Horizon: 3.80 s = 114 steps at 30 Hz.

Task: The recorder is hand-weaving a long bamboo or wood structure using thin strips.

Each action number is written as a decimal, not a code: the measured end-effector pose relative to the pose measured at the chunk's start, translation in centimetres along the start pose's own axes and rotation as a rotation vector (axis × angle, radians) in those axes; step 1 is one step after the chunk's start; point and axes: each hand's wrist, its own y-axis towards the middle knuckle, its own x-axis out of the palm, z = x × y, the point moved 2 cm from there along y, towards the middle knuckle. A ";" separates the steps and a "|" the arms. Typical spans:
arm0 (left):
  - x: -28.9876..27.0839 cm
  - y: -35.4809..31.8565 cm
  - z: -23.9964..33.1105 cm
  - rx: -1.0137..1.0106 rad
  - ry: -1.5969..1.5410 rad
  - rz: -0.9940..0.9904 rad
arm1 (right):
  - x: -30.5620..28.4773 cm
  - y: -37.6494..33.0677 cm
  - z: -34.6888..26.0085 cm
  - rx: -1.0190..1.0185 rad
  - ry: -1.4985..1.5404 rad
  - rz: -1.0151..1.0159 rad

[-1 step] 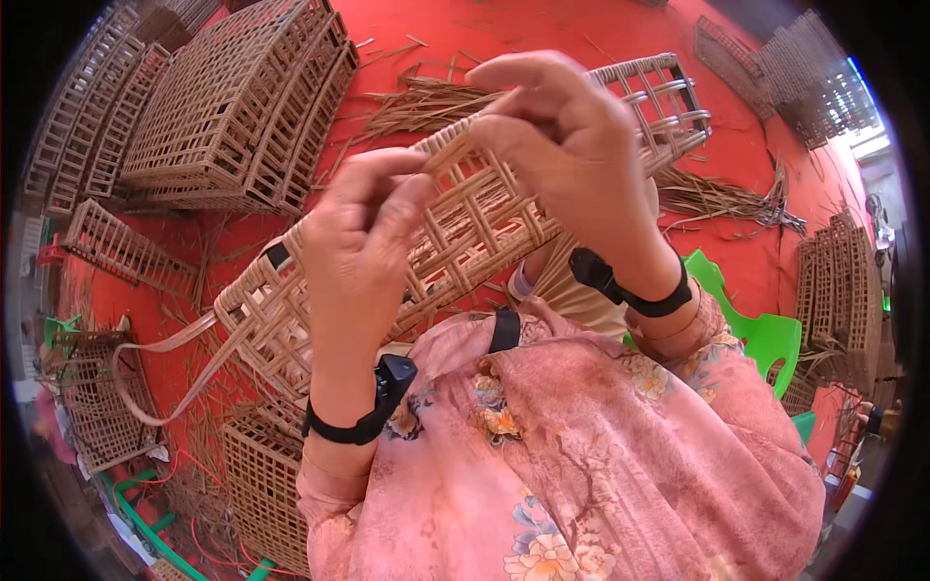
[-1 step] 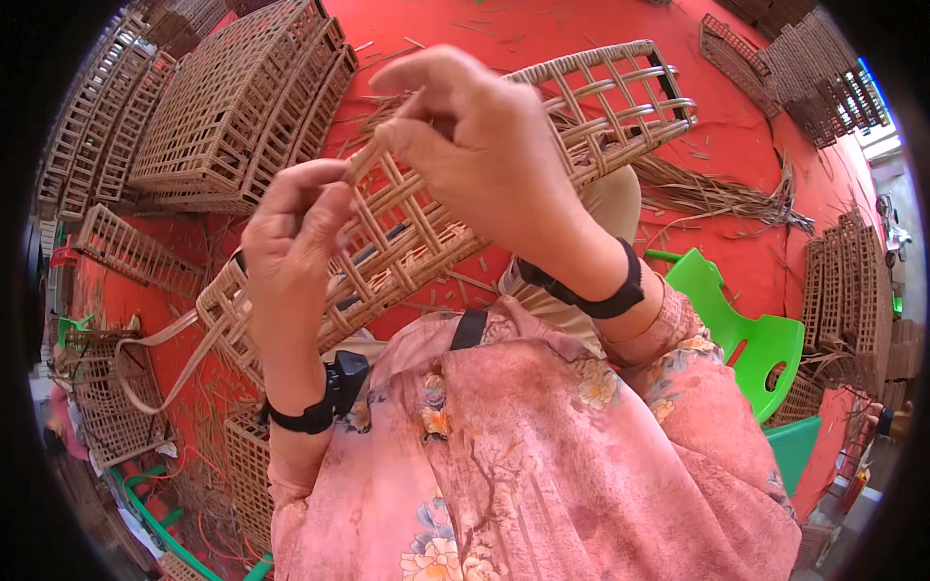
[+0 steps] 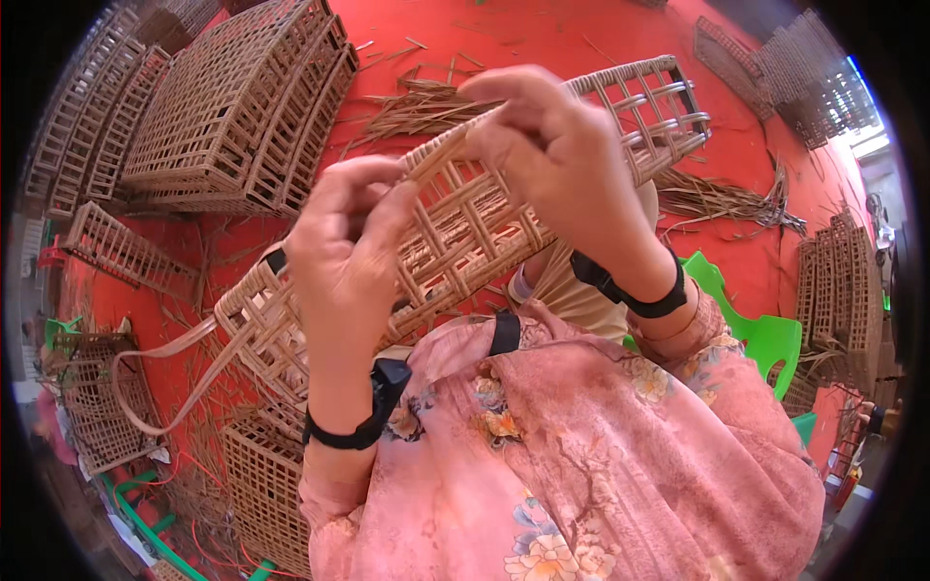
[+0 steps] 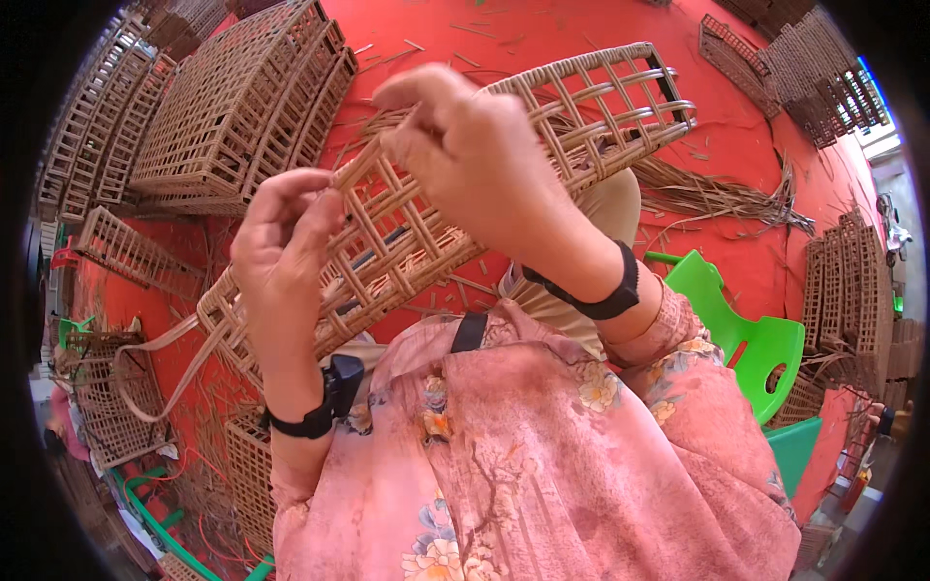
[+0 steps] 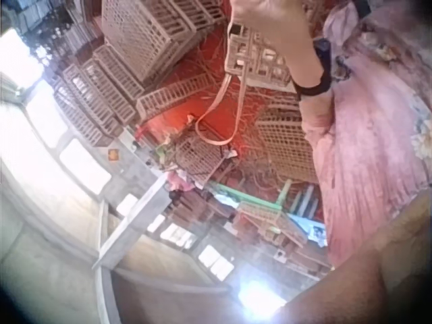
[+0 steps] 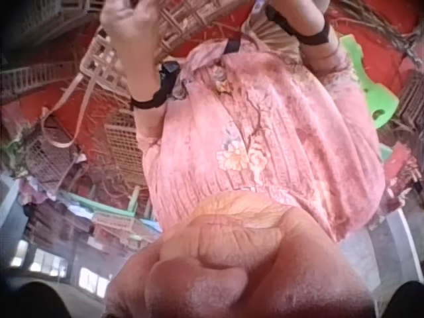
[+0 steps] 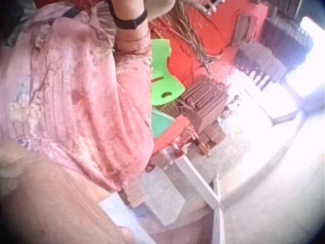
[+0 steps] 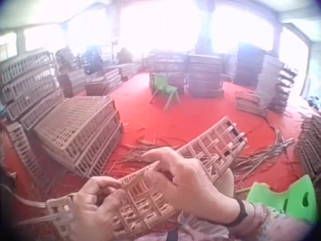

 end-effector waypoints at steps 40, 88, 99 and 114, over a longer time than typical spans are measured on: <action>5.5 2.5 -0.3 -0.106 0.160 -0.020 | -3.6 0.3 6.0 -0.130 -0.368 -0.207; 6.1 -4.5 -2.2 0.603 1.084 -0.342 | -8.7 1.5 11.5 0.100 0.182 0.120; -2.4 -2.2 -5.0 0.850 1.438 -0.232 | -6.1 3.4 11.2 0.184 0.249 0.149; -10.1 -2.8 -10.2 0.699 1.384 -0.045 | -4.4 -0.9 5.6 -0.012 -0.101 0.376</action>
